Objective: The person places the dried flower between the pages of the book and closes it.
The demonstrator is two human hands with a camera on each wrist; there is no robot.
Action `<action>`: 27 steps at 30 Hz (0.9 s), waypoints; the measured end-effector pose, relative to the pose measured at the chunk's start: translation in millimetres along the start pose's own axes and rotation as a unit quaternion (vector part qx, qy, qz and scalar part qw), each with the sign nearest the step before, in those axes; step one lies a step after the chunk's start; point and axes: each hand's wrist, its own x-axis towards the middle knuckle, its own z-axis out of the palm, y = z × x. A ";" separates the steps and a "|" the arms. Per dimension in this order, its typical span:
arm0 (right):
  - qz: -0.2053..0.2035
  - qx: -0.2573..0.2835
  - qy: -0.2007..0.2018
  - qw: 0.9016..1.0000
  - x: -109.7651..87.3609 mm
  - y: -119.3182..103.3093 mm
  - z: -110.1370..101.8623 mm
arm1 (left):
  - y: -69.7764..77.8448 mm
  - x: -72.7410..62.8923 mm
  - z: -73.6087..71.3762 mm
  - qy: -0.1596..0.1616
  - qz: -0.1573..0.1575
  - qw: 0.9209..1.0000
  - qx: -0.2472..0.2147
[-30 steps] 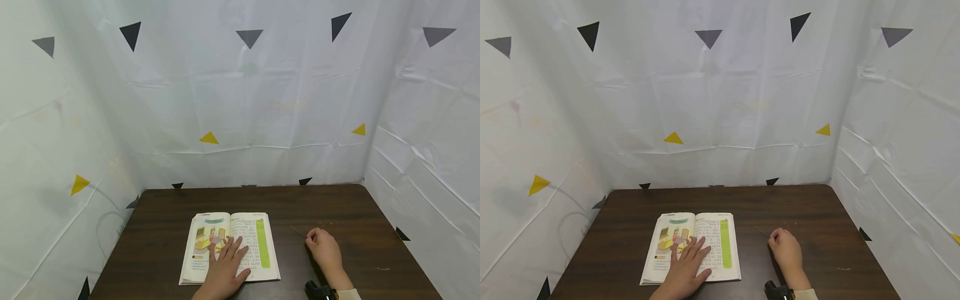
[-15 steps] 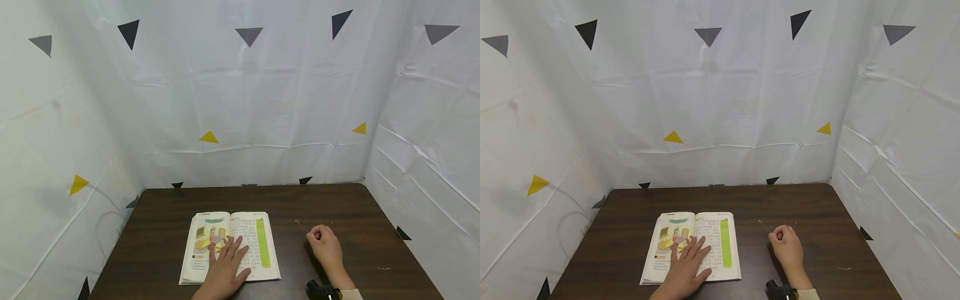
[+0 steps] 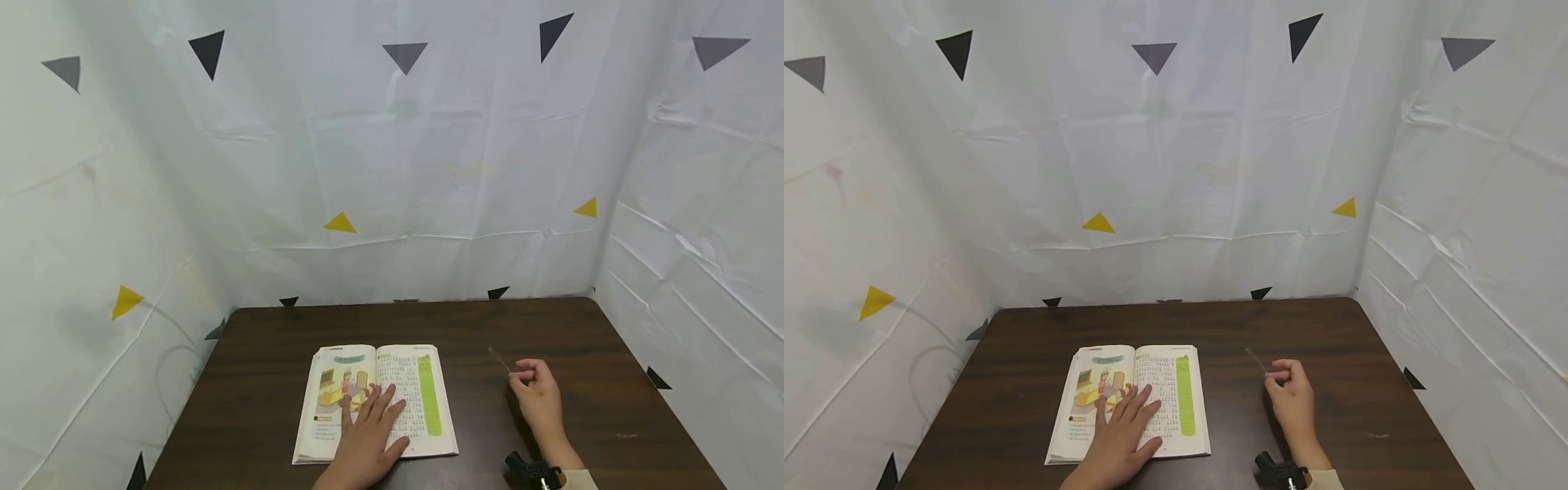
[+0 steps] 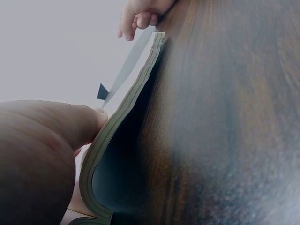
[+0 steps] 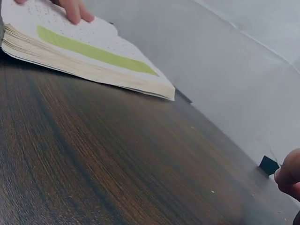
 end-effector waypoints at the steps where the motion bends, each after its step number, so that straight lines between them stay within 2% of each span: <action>1: -0.001 0.000 0.002 1.000 0.7 -0.2 0.0 | -0.1 0.1 -0.4 0.001 0.000 1.000 0.000; 6: 0.005 -0.009 -0.004 1.000 -0.2 -4.9 -2.2 | -0.4 0.7 0.1 -0.002 -0.004 1.000 -0.001; 12: 0.046 0.030 -0.012 0.998 -10.5 -20.6 -1.6 | 0.3 1.2 3.9 -0.014 -0.011 1.000 0.002; 16: 0.060 0.050 -0.040 0.996 -19.8 -34.6 5.8 | 0.6 1.5 3.8 -0.019 -0.015 1.000 -0.001; 20: 0.089 0.097 -0.079 0.988 -29.0 -47.8 19.0 | 1.3 2.0 1.7 -0.013 -0.011 1.000 -0.003; 27: 0.103 0.200 -0.102 0.969 -58.1 -75.0 55.6 | -0.4 1.9 -0.3 -0.012 -0.011 1.000 -0.006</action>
